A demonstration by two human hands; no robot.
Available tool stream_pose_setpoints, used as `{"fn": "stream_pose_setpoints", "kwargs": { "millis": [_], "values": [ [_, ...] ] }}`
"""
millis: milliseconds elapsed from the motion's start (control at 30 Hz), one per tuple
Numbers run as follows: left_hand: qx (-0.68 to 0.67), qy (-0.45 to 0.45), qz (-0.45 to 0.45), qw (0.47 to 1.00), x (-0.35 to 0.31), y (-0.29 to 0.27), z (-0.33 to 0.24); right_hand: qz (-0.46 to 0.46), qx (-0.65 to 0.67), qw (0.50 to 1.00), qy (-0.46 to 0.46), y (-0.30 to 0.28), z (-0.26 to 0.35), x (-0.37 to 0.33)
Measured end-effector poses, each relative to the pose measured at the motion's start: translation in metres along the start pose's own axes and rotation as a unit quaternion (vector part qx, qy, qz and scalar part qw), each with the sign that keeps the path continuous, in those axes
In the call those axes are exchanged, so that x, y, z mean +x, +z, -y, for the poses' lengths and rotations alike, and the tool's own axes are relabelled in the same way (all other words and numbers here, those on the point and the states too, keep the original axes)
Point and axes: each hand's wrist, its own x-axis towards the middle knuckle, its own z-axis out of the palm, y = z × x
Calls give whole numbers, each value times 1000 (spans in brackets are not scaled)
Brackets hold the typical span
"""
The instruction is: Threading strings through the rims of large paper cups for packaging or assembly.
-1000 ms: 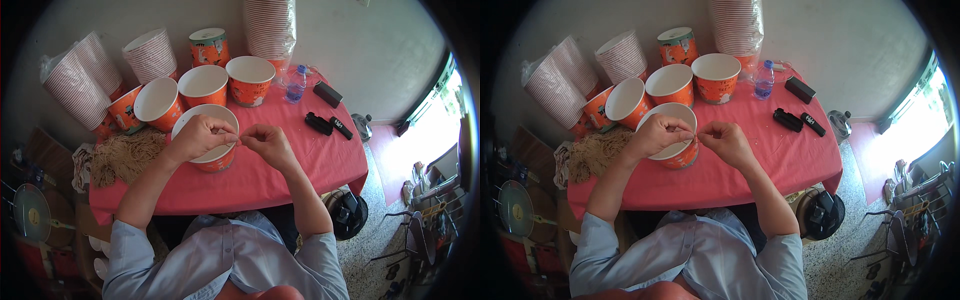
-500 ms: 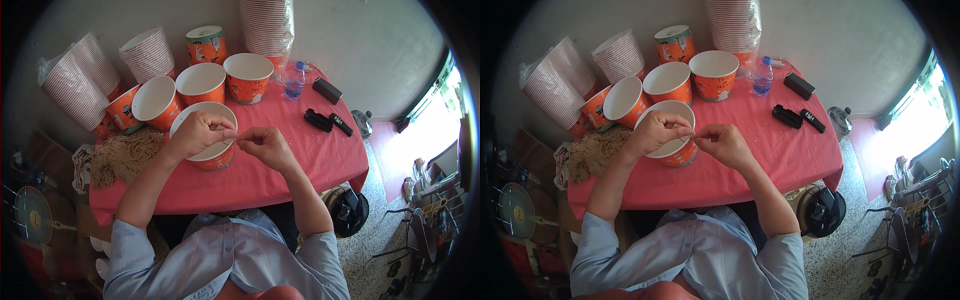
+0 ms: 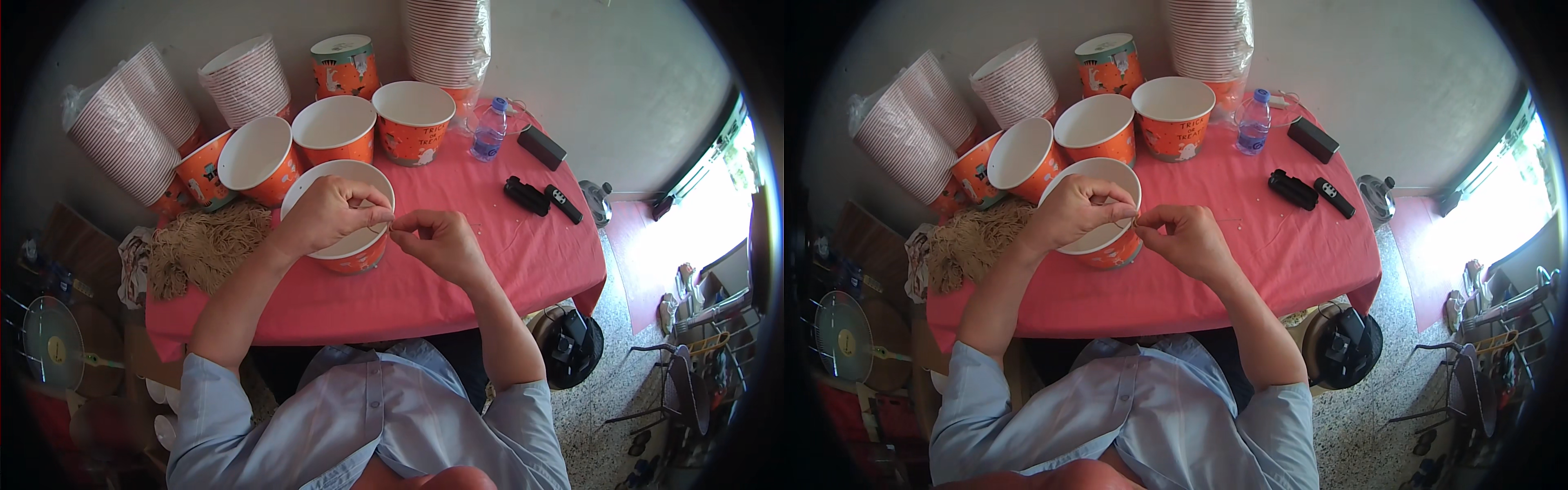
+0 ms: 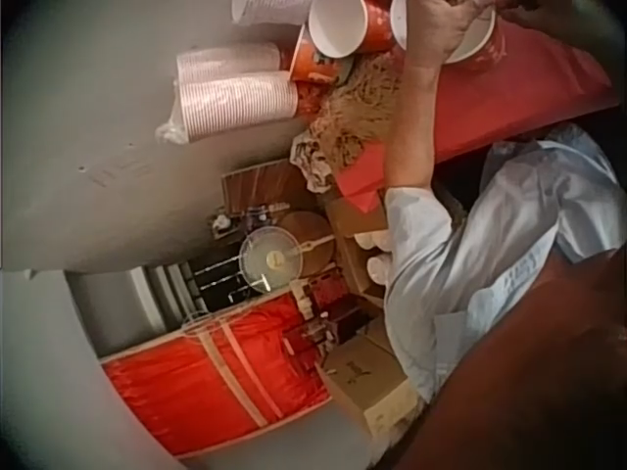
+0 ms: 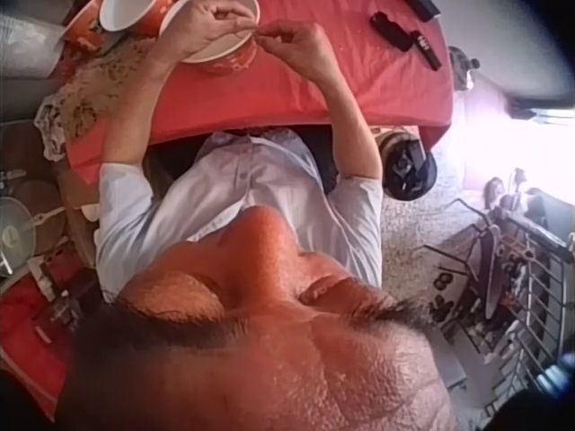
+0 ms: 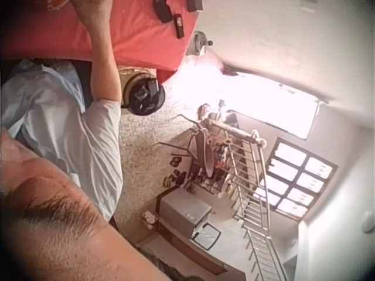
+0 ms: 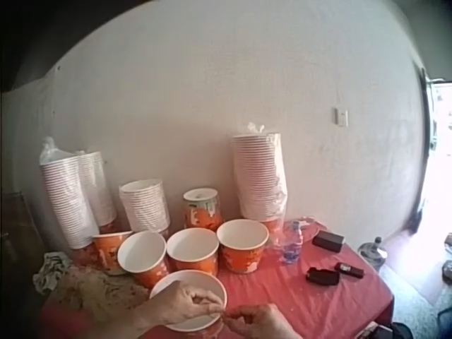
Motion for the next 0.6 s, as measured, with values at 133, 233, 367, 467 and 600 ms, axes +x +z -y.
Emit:
{"fn": "stream_pose_setpoints", "kwargs": {
  "millis": [133,233,367,467,600],
  "values": [
    [-13,-13,20,1000,0,-2,-4,-16,6,1000,-17,3,-5,-1],
    [2,-12,23,1000,0,-3,-7,-12,-17,1000,-9,2,-6,-1],
    [-14,7,38,999,0,-5,-5,-12,-6,1000,2,6,-9,0],
    [-34,22,46,998,0,-4,0,-13,31,999,-7,10,-13,0],
    [1,14,44,999,-1,-4,-6,-12,30,999,1,9,-7,0]
  ]
}}
